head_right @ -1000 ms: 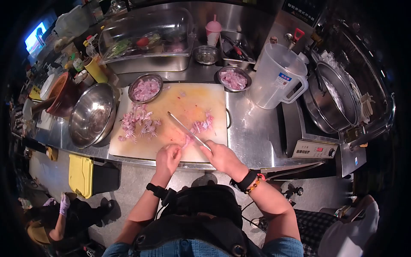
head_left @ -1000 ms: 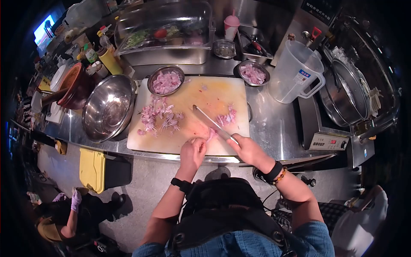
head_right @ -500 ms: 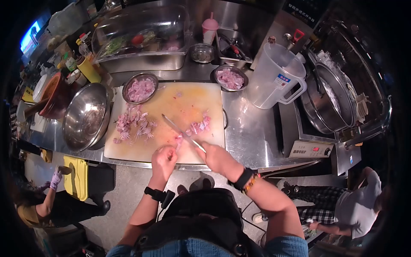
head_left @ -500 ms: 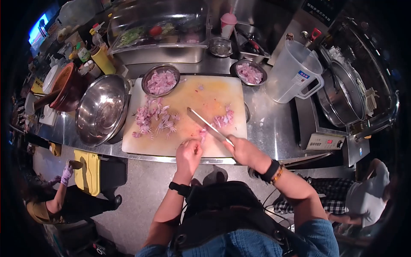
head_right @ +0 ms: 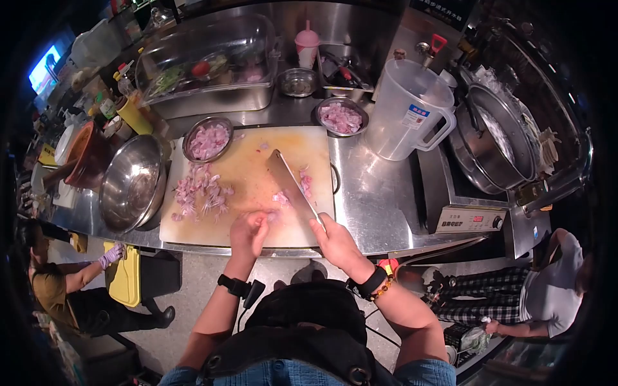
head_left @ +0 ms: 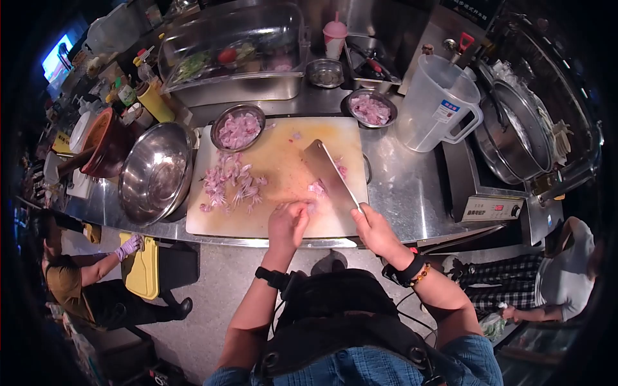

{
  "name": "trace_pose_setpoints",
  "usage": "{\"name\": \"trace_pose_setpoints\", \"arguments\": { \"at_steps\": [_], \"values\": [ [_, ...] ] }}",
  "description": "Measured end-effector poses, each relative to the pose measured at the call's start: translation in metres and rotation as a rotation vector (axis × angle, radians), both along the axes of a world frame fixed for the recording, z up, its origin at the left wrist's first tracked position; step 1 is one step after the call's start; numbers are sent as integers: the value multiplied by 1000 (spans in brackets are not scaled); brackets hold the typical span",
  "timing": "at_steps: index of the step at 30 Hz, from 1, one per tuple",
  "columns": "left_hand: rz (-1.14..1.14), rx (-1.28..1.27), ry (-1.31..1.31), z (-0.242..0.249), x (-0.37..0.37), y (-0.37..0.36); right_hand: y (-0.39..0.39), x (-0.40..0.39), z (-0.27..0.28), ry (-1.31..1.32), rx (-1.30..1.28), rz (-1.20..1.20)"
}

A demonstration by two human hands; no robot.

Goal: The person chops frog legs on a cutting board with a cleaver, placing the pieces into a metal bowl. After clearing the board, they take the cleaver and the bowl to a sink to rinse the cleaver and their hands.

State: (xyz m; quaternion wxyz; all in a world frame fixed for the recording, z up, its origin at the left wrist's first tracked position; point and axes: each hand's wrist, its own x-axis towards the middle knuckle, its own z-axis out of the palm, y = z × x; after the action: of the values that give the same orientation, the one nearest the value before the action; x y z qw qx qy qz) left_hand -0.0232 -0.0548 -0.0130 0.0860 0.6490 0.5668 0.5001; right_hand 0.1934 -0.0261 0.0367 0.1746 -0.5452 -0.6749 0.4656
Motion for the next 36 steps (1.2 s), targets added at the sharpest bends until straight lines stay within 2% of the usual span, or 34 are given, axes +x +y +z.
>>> {"name": "trace_pose_setpoints", "arguments": {
  "at_steps": [2, 6, 10, 15, 22, 25, 29, 36],
  "values": [
    [-15, -166, 106, -5, 2, 0, -5, 0, 16, 14, 25, 31],
    [47, -203, 122, -15, 1, -27, -10, -6, 32, 12, 116, 195],
    [88, -160, 111, -17, 3, -42, -15, -19, 22, -176, 101, 347],
    [83, -140, 91, -16, 1, -48, -14, -21, 18, -163, 132, 376],
    [42, -180, 69, -6, -3, -54, -23, -40, 70, 42, 290, 278],
    [51, -223, 66, -6, -2, -52, -23, -43, 12, -242, 236, 343],
    [148, -181, 133, 3, 8, -42, -17, -47, 6, -230, 234, 333],
    [143, -190, 250, -13, 15, -26, -20, -42, -6, -125, 217, 259]
  ]
}}
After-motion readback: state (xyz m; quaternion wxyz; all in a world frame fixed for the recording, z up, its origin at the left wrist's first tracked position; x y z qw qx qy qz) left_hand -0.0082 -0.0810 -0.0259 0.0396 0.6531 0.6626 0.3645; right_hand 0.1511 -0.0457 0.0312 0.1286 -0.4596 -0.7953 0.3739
